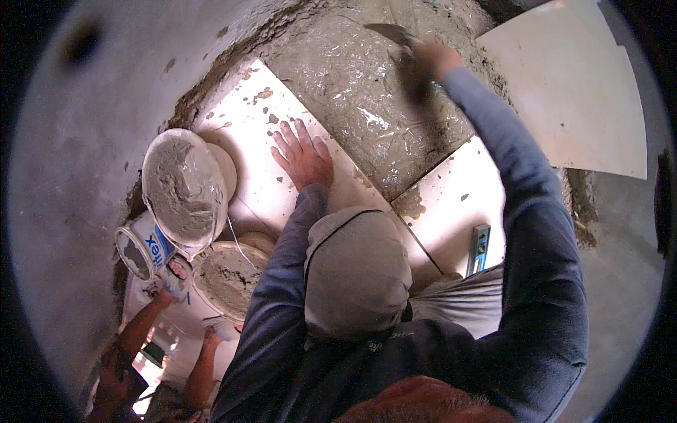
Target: The person spreads cement on the floor using a trowel, places a ceramic tile, and taps it with a hammer to level it. The person uses a spirit level to check alignment and wipes excess cement with a cloth.
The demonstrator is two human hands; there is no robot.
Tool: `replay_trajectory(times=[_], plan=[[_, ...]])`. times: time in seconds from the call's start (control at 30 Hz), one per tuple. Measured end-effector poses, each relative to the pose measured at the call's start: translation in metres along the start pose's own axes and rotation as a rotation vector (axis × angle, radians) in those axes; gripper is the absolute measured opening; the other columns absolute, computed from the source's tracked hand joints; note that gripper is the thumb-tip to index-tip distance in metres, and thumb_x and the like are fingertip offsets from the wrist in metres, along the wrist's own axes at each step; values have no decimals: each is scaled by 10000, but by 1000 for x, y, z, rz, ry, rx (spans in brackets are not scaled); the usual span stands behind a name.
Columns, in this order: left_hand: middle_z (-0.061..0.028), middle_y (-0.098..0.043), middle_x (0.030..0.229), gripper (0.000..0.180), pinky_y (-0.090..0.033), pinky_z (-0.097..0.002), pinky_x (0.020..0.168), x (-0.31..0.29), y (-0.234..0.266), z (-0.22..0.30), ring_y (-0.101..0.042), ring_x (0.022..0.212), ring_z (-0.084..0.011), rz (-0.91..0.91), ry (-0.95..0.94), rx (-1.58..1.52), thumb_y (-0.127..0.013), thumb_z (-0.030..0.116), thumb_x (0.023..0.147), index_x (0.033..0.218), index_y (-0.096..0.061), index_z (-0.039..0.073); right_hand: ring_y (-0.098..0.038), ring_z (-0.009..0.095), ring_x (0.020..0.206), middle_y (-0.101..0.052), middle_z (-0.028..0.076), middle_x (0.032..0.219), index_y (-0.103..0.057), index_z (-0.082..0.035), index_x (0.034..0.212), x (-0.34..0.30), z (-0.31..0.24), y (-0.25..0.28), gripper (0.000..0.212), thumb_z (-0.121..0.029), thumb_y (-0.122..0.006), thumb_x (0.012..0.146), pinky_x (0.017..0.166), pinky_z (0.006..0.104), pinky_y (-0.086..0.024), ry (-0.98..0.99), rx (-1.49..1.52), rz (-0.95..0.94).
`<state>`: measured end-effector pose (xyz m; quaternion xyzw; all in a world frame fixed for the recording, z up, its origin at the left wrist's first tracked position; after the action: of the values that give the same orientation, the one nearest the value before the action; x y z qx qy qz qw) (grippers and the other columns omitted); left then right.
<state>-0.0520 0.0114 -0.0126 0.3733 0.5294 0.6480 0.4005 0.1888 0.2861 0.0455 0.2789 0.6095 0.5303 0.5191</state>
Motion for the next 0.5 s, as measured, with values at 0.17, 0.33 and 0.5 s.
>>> replay_trajectory(times=[0.17, 0.33, 0.5], plan=[[-224, -268, 1629, 643, -142, -625, 1204, 1, 0, 2, -190, 1513, -451, 2, -1, 57, -498, 320, 995, 1569, -334, 82, -739, 303, 949, -742, 143, 1028, -716, -137, 1091, -44, 69, 32, 199, -180, -579, 953, 765, 434, -598, 198, -454, -41], [-212, -176, 1660, 667, -98, -637, 1212, 2, -1, 0, -126, 1528, -459, -55, 5, 20, -462, 342, 1015, 1593, -262, 75, -744, 259, 835, -743, 97, 897, -695, -148, 1089, 12, -66, 55, 199, -126, -570, 935, 691, 403, -589, 621, -337, 500], [-216, -204, 1649, 665, -116, -653, 1202, 1, -1, -4, -152, 1522, -459, 4, -5, -24, -497, 335, 999, 1579, -291, 82, -739, 295, 856, -737, 129, 972, -603, -180, 1320, 67, -61, 17, 359, -117, -531, 974, 711, 434, -594, 524, -362, 276]])
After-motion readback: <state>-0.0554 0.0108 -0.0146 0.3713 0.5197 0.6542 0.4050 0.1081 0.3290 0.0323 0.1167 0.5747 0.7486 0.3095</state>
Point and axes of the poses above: each hand's wrist, its own x-axis towards the middle knuckle, its own y-axis out of the back of the hand, z = x × y, the point moved 5 cm from there along x, towards the middle knuckle
